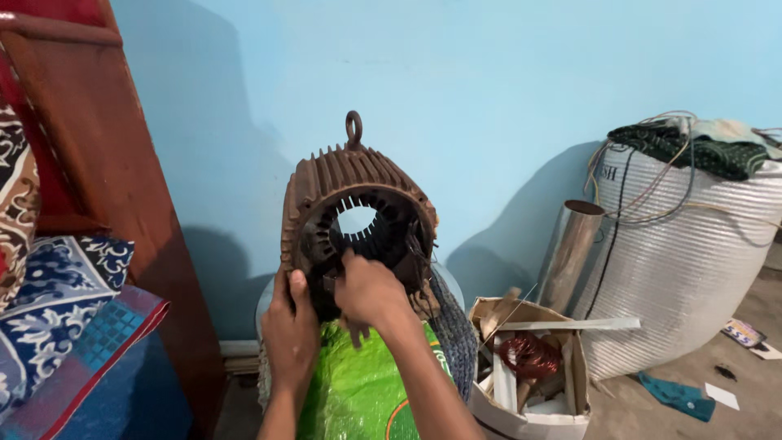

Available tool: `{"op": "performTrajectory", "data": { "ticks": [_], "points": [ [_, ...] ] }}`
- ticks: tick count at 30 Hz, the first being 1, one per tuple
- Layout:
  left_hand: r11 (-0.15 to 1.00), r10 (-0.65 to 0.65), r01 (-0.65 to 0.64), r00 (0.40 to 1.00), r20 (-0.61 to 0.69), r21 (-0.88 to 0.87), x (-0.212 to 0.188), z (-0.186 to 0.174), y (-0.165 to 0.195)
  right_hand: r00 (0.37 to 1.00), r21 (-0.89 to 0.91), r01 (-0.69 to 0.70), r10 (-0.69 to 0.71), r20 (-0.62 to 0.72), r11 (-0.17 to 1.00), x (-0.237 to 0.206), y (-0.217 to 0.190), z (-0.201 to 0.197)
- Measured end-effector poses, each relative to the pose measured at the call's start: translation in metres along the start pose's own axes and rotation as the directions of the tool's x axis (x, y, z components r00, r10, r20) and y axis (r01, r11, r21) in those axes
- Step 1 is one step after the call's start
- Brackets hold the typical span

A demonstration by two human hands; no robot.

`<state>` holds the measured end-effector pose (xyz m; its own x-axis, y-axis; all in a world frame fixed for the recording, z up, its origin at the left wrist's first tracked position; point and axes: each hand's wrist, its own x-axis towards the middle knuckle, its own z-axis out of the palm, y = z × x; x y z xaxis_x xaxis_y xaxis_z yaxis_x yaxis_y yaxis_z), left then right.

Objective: The person works on an electric motor stator set on a sack on the floor, gripping the old copper windings inside the housing and pulling them out of the slots by hand, at times using a metal rod to pry the coils loose, and continues extracting winding material throughout the clip.

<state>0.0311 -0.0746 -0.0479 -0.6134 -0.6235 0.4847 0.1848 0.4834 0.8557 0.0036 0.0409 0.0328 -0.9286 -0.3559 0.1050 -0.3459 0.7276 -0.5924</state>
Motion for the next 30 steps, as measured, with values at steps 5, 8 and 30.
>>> {"op": "performTrajectory", "data": {
  "ticks": [5,8,30],
  "points": [
    [0.999,0.032,-0.032,0.999,-0.033,-0.001,0.002,0.003,-0.004,0.986,-0.065,0.126,-0.132,-0.101,0.990,-0.016,0.016,0.007],
    [0.999,0.043,-0.043,0.999,-0.022,0.018,0.004,0.003,-0.005,0.984,-0.047,0.136,-0.141,-0.106,0.990,0.003,0.012,0.007],
    [1.000,0.025,-0.025,1.000,0.011,0.004,0.001,0.004,-0.007,0.999,0.244,0.028,-0.038,0.038,0.969,0.029,0.007,0.009]
  ]
}}
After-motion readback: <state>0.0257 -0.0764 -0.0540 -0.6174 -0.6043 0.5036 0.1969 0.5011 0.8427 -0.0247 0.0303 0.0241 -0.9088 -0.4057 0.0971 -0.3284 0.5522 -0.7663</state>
